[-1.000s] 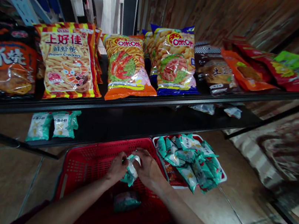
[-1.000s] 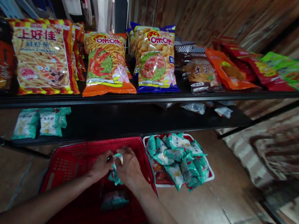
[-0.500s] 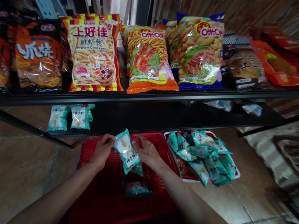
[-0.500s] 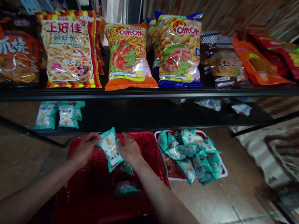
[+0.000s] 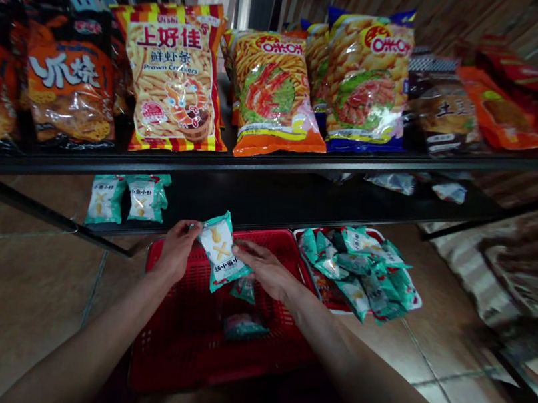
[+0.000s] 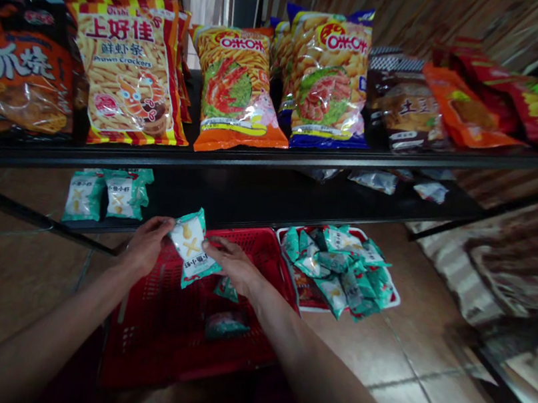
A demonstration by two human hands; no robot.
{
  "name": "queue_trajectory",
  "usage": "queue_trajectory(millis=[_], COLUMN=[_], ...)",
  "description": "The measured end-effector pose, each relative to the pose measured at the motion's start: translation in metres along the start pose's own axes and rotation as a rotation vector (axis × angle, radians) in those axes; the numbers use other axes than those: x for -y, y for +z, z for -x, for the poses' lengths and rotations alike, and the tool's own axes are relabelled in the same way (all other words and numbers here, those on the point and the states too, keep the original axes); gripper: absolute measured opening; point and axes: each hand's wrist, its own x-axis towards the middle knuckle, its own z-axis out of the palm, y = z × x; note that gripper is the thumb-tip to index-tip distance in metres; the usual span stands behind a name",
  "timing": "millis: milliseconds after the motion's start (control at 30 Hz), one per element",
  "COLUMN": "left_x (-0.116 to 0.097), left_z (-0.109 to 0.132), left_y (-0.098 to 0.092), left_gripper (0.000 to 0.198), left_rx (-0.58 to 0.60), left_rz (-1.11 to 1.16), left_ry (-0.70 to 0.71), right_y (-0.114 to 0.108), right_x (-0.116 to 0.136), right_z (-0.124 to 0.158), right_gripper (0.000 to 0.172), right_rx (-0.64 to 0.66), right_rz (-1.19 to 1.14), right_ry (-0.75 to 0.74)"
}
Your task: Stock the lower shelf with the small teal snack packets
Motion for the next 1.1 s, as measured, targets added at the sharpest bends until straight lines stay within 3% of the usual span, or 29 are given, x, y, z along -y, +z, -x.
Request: queue_trajectory(millis=[200,367,467,567,633,833,1100], left_x=[-0.009,-0.016,-0.013,-0.005,0.000,0.003,-0.005], left_z=[0.008,0.022,0.033,0.047,0.056,0.071,0.064], left_y=[0.002,-0.005,-0.011,-0.016,-0.019,-0.021,-0.011], left_gripper=[0.038,0.031,0.030,0.032,0.033,0.030,0.040], left_rx=[-0.014,-0.031,0.020,0.084,0.144,0.318,0.186], left_rz=[0.151,0.176,0.178,0.112,0.036,-0.119,-0.135], left_ry=[-0.114,-0.187,-0.204,-0.231,-0.242,-0.281,-0.139], right_y=[0.007,-0.001,-0.007,-0.012,-0.015,-0.022,-0.017], right_x=[0.013,0.011,0.011,0.013,0.014,0.019,0.031], right_z=[0.005,-0.006,-0.015,-0.022,-0.026,-0.030,-0.028], right_gripper=[0.027,0.035,0.040,0.032,0.028,0.025,0.016], right_rx=[-0.111,-0.199,-0.275,-0.252,-0.217,-0.303,-0.323], right_rz=[0.015,-0.040,-0.157,-0.251,-0.243,-0.117,0.047], right_ry=[-0.057,-0.157,-0.192,-0.233,-0.249,-0.268,-0.324])
